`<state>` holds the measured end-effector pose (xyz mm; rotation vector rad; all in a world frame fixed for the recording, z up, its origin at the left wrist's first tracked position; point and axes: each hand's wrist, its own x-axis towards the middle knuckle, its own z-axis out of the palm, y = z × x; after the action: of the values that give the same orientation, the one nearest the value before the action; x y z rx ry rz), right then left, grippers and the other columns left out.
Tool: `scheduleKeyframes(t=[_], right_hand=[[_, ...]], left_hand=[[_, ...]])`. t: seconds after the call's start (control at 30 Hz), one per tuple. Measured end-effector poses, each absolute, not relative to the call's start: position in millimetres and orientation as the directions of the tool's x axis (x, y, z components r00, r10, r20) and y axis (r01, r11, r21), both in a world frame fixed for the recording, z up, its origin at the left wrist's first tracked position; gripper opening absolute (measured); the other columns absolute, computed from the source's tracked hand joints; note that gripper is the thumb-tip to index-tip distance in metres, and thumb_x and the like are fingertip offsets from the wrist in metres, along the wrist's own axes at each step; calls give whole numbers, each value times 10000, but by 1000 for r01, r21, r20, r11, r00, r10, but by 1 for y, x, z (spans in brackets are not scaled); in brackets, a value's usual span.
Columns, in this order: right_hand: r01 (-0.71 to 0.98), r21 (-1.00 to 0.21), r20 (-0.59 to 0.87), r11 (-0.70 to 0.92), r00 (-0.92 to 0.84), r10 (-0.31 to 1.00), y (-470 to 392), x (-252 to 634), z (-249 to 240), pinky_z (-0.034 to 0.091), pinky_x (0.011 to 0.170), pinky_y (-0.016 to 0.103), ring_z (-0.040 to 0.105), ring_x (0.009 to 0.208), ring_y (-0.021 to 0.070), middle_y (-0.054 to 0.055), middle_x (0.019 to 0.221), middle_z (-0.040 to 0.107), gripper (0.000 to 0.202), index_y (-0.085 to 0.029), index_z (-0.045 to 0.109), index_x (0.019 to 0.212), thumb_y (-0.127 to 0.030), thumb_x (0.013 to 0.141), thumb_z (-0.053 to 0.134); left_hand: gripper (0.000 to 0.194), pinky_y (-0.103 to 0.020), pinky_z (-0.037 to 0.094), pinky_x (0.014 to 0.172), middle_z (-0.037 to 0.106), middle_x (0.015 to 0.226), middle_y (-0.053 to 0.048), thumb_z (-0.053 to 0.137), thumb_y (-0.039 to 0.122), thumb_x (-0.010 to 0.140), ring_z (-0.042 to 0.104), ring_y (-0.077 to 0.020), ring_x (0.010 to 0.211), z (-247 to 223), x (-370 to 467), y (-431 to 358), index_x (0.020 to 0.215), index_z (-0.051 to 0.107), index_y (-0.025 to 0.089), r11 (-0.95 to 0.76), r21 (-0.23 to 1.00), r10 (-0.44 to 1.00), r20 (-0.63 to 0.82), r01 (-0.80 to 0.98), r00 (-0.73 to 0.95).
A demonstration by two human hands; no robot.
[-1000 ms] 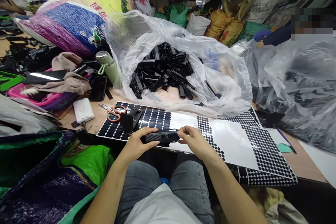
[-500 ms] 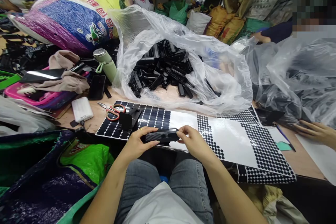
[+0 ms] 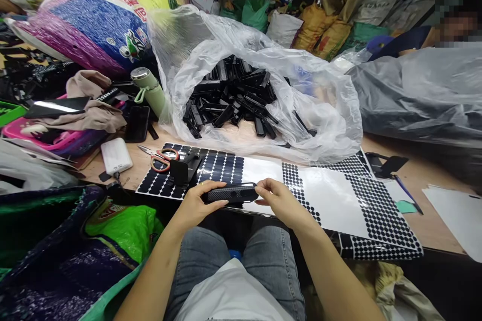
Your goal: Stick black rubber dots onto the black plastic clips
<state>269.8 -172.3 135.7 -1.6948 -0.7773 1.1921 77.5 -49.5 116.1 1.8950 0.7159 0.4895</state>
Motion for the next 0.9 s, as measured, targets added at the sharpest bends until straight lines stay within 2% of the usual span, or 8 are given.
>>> scheduleKeyframes(t=[0.17, 0.53, 0.77, 0.9], right_hand=[[74, -907, -363, -414, 359, 860, -174, 270, 132, 491, 720, 333, 563, 772, 149, 15, 830, 524, 229, -191, 498, 753, -417, 787, 503], [106, -913, -325, -394, 394, 860, -174, 266, 131, 495, 695, 305, 561, 775, 150, 26, 840, 544, 210, -194, 496, 741, -398, 791, 489], [206, -883, -308, -422, 423, 852, -176, 267, 133, 470, 687, 327, 569, 740, 157, 25, 835, 552, 205, -202, 490, 748, -393, 812, 449], [273, -874, -245, -401, 466, 850, -175, 259, 136, 454, 689, 329, 557, 748, 167, 20, 799, 560, 201, -208, 488, 723, -390, 803, 460]], left_hand=[[377, -319, 426, 904, 622, 1024, -40, 673, 331, 702, 568, -188, 976, 119, 78, -51, 1055, 619, 211, -336, 905, 661, 30, 260, 750], [377, -300, 426, 910, 632, 1040, -33, 676, 338, 697, 570, -183, 991, 118, 79, -52, 1051, 626, 220, -356, 894, 668, 41, 271, 743], [381, -324, 443, 899, 636, 1040, -41, 675, 353, 691, 577, -202, 991, 117, 81, -53, 1047, 635, 224, -353, 894, 675, 41, 274, 737], [382, -330, 454, 885, 643, 1028, -44, 678, 357, 684, 585, -208, 979, 116, 82, -53, 1038, 641, 221, -352, 897, 682, 48, 269, 729]])
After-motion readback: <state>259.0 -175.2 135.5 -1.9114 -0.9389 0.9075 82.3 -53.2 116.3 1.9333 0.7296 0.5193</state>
